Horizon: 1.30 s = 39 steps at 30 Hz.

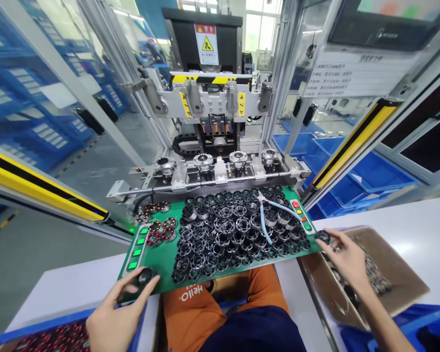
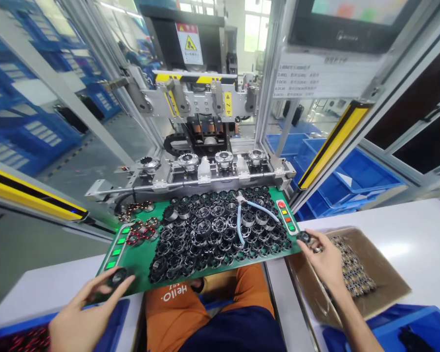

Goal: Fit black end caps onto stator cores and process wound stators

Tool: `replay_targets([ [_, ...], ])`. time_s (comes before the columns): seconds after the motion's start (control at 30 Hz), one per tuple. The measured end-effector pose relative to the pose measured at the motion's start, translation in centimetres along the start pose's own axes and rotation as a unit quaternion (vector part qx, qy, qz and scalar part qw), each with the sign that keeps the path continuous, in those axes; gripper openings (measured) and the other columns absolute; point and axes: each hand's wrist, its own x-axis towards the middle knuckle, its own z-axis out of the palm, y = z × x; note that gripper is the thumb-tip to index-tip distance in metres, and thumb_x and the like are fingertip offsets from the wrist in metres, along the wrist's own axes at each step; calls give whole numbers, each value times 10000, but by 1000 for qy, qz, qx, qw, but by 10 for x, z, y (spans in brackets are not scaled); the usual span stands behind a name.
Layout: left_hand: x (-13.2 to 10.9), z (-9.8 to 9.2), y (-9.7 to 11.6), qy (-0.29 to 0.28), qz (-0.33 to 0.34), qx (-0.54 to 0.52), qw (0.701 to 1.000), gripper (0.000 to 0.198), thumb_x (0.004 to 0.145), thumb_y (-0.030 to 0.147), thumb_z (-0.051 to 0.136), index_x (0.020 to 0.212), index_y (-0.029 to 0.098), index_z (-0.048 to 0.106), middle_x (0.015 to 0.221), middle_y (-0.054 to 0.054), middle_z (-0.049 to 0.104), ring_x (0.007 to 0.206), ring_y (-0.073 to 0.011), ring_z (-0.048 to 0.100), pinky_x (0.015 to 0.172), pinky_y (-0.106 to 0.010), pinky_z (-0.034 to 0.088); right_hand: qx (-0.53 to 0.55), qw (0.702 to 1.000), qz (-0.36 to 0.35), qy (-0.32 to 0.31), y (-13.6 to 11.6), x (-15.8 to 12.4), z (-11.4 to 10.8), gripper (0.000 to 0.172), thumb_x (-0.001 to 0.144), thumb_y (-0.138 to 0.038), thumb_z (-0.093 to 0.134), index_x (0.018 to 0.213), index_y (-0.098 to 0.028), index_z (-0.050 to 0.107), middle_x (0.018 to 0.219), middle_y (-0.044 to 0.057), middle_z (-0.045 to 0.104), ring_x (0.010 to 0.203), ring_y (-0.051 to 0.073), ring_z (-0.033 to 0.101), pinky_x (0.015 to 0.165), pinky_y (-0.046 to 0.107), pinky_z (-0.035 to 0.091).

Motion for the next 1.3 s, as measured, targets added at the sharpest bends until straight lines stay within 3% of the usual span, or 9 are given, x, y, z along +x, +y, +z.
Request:
replay_targets([
  [0.13,30,-16,46,28,-31,-150,988,715,594,649,992,1208,311,852,1131,-42,903,906,-302,801,974,-518,689,-30,996,-76,30,-34,42,-35,696,879,-859,859,1243,-270,931,950,96,862,850,342,806,856,504,677],
  [0.23,58,-20,106,17,56,-211,976,633,612,521,1009,1139,252,785,1260,-78,922,894,-246,842,900,-422,736,-44,981,-187,8,-78,87,-55,628,965,-805,848,1286,-271,928,1030,102,885,889,311,813,889,463,675],
  [0.37,100,-10,199,-67,196,-159,965,710,790,557,965,1385,214,786,1415,-83,889,922,-186,846,965,-398,745,-60,945,-308,-94,-141,155,-51,514,1066,-650,814,1338,-229,927,1141,109,912,861,250,805,877,410,661],
  [0.47,135,17,268,-129,289,-49,947,566,868,507,929,1346,211,866,974,-45,887,913,-248,863,861,-353,685,-68,930,-330,-150,-181,206,-26,404,982,-436,942,1321,-216,917,1103,76,914,913,258,841,955,411,689],
  [0.67,198,123,364,-187,429,92,879,451,963,255,867,1409,185,857,1119,-84,907,977,-243,820,1078,-416,634,-142,921,-297,-206,-229,291,49,418,975,-201,929,1371,-74,882,1245,135,918,968,237,855,1071,421,690],
  [0.8,215,185,387,-194,429,121,874,455,934,248,914,1383,197,855,1342,-122,902,1217,-304,826,1169,-437,609,-162,916,-293,-223,-230,327,94,418,981,-131,902,1383,-24,867,1299,181,906,1100,277,863,1140,445,662],
  [0.9,218,212,385,-210,426,141,869,451,917,255,946,1354,194,856,1341,-131,904,1204,-309,831,1140,-426,618,-169,911,-294,-235,-221,341,118,400,980,-129,927,1365,-35,872,1298,167,908,1165,281,859,1156,427,647],
  [1.1,230,230,369,-267,428,167,847,460,970,251,899,1416,166,830,1284,-129,913,1071,-257,850,1022,-360,641,-170,889,-321,-277,-209,353,140,383,929,-89,996,1300,-116,907,1170,63,926,1121,230,841,1128,355,612],
  [1.3,242,234,376,-289,445,202,823,520,1012,268,842,1523,170,819,1317,-144,904,1211,-286,841,1145,-397,628,-172,854,-361,-332,-213,363,138,374,937,4,948,1294,-103,920,1160,54,923,1144,239,849,1152,370,584],
])
